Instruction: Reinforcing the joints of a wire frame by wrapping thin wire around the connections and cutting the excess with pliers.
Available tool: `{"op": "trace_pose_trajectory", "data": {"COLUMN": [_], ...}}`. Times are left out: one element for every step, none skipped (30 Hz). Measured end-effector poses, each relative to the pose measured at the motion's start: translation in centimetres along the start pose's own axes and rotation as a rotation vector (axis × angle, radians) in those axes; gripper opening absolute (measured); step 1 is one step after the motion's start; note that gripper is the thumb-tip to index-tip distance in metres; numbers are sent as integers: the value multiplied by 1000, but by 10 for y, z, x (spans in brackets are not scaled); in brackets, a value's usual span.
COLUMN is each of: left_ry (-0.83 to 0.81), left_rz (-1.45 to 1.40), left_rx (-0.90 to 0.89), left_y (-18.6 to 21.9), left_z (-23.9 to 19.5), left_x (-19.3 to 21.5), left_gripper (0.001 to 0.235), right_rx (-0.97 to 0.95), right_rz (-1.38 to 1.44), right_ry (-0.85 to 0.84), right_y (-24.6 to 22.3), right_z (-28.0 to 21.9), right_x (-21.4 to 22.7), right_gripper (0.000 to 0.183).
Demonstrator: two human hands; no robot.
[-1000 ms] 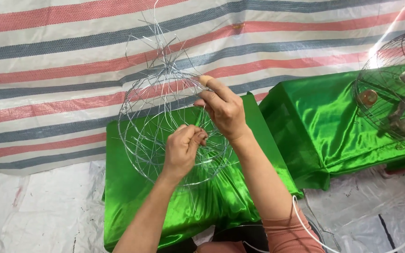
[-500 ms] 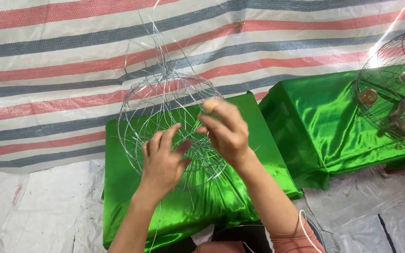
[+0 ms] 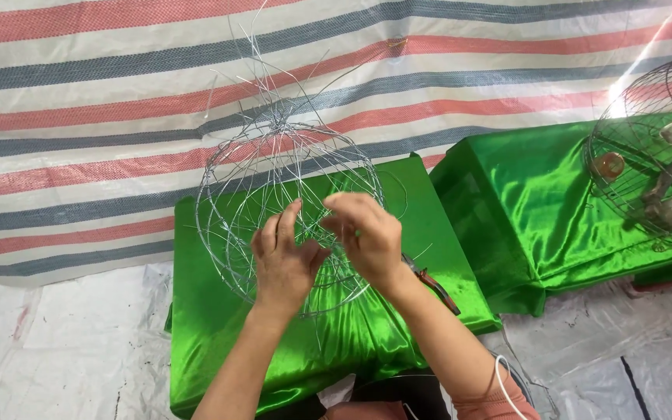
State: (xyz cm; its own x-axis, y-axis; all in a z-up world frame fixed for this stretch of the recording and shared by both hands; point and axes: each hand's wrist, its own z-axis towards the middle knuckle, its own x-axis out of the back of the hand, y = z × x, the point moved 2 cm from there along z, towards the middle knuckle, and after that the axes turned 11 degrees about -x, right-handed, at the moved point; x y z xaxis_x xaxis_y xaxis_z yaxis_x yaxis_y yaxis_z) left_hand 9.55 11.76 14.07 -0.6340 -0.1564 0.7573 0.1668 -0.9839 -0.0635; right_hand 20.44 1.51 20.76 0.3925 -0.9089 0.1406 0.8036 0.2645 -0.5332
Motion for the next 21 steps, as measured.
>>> {"op": "trace_pose_trajectory", "data": {"left_ry": [-5,-5,31,67,65,47,30,29,4,-20,-20,17,50,47,36,25,26,8,-9,-9,96], "left_rz": [4,3,-41,-86,-86,-37,13,13,-23,-59,-60,-38,-18,-20,-65,-109,-107,-154,-201,-198,-243], "left_rx": [-16,-19,-11,-2,0,11,22,23,24,25,24,18,11,9,-4,-17,-17,3,23,23,17], "left_y": [-2,-3,-3,-4,-4,-5,-4,-2,-2,-2,-2,-1,0,-2,-3,-5,-6,-7,-8,-10,-11], "left_z": [-1,-1,-3,-6,-4,-2,0,0,2,3,1,-1,-5,-6,-7,-7,-7,-7,-7,-8,-9], "left_x": [-1,-5,-8,-11,-10,-8,-8,-5,-3,-1,-7,-13,-18,-15,-12,-8,-7,-6,-5,-10,-12], "left_gripper": [39,39,38,38,38,32,26,26,27,29,29,26,30,30,29,30,30,32,37,37,42], "right_rx": [-69,-69,-27,14,12,18,24,22,32,41,41,52,58,54,-8,-71,-70,-118,-166,-165,-233], "right_rz": [51,49,-15,-79,-77,-77,-76,-75,-78,-81,-83,-86,-89,-92,-108,-124,-122,-186,-249,-247,-350], "right_ry": [15,17,2,-13,-15,-34,-51,-52,-76,-99,-98,-122,-145,-143,-135,-127,-126,-188,-251,-251,-329], "right_y": [17,10,2,-6,-5,-4,-2,1,3,5,7,9,10,11,14,17,23,29,36,38,42], "right_z": [1,5,8,12,8,5,1,-5,-10,-15,-17,-19,-24,-14,-3,8,6,4,1,-4,-9], "right_x": [-2,-2,-2,-2,-4,-6,-6,-7,-8,-10,-9,-9,-9,-12,-14,-17,-19,-23,-27,-28,-30], "right_gripper": [22,22,20,22,22,21,21,21,20,20,20,20,21,21,17,13,13,13,15,15,17]}}
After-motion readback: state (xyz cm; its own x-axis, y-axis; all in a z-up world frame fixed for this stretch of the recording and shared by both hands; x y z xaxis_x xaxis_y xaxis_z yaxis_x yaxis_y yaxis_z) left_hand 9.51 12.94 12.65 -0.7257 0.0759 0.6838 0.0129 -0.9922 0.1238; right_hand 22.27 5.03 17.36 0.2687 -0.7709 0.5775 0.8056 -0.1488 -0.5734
